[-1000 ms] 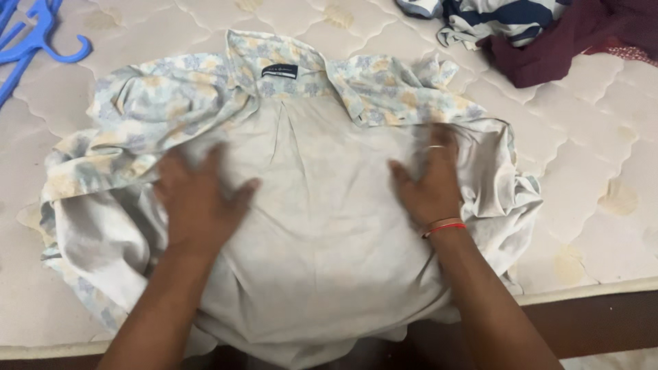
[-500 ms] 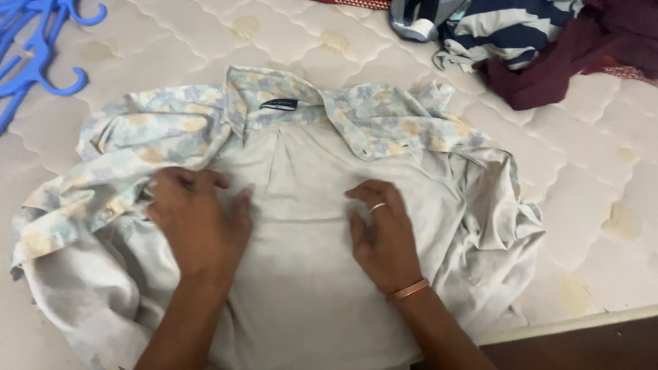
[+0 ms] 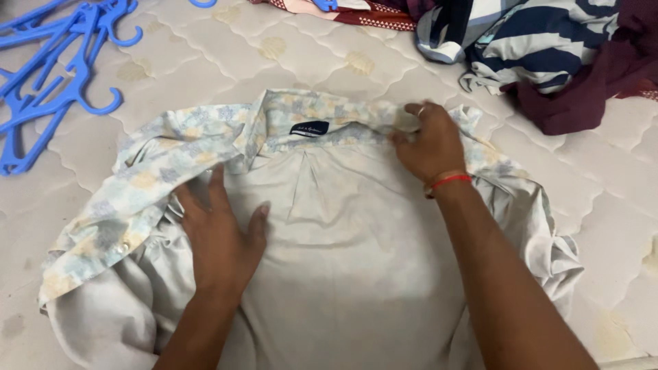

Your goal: The person buttons a patterned short-sleeved shirt laid flat on a bed, then places a blue hanger inside the collar and continues buttoning the remaining buttons. The shirt is smoothed and lifted on the hanger at the end.

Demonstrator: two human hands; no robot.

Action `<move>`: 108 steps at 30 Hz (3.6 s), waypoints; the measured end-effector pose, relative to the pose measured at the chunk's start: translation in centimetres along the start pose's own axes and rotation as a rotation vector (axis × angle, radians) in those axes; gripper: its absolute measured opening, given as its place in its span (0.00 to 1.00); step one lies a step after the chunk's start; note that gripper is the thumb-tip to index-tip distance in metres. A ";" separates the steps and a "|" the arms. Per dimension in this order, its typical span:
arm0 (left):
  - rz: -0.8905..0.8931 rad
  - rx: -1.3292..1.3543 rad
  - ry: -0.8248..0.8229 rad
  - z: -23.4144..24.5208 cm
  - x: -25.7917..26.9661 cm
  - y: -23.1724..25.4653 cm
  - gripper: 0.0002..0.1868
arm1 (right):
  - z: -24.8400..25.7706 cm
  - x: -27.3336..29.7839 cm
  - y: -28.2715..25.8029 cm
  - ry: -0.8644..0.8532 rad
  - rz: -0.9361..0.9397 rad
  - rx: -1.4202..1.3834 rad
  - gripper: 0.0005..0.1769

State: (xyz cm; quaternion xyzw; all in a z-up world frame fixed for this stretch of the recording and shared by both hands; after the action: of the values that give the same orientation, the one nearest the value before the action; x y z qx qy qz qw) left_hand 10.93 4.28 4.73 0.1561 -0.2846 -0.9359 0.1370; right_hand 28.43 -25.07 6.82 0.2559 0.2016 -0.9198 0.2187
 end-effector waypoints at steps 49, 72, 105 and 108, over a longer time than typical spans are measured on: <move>-0.417 -0.080 0.069 -5.1 2.3 -2.5 0.32 | -26.4 -9.1 -41.4 -0.652 0.283 -0.092 0.16; -0.099 0.106 -0.123 -1.5 0.4 -2.5 0.39 | -15.1 -4.9 -20.2 -0.481 -0.551 -1.683 0.10; -0.155 0.153 0.115 2.0 -1.3 -3.4 0.55 | 0.4 10.2 -11.5 -0.261 0.107 -0.184 0.22; -0.062 0.321 0.081 2.8 -1.4 -3.4 0.55 | 0.1 10.4 -9.7 -0.309 0.031 -0.177 0.26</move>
State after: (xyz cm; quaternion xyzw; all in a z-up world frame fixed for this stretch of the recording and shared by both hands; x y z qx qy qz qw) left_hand 10.64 8.85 5.30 0.2225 -0.4196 -0.8751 0.0926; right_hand 15.45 -20.29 3.54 0.0943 0.2420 -0.9233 0.2828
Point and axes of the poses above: each hand's wrist, its own x-axis away from the middle knuckle, its own z-axis out of the back of the hand, y = z × x, the point moved 10 cm from there along -x, towards the middle knuckle, and after that the axes turned 9 degrees about -y, right-handed, at the moved point
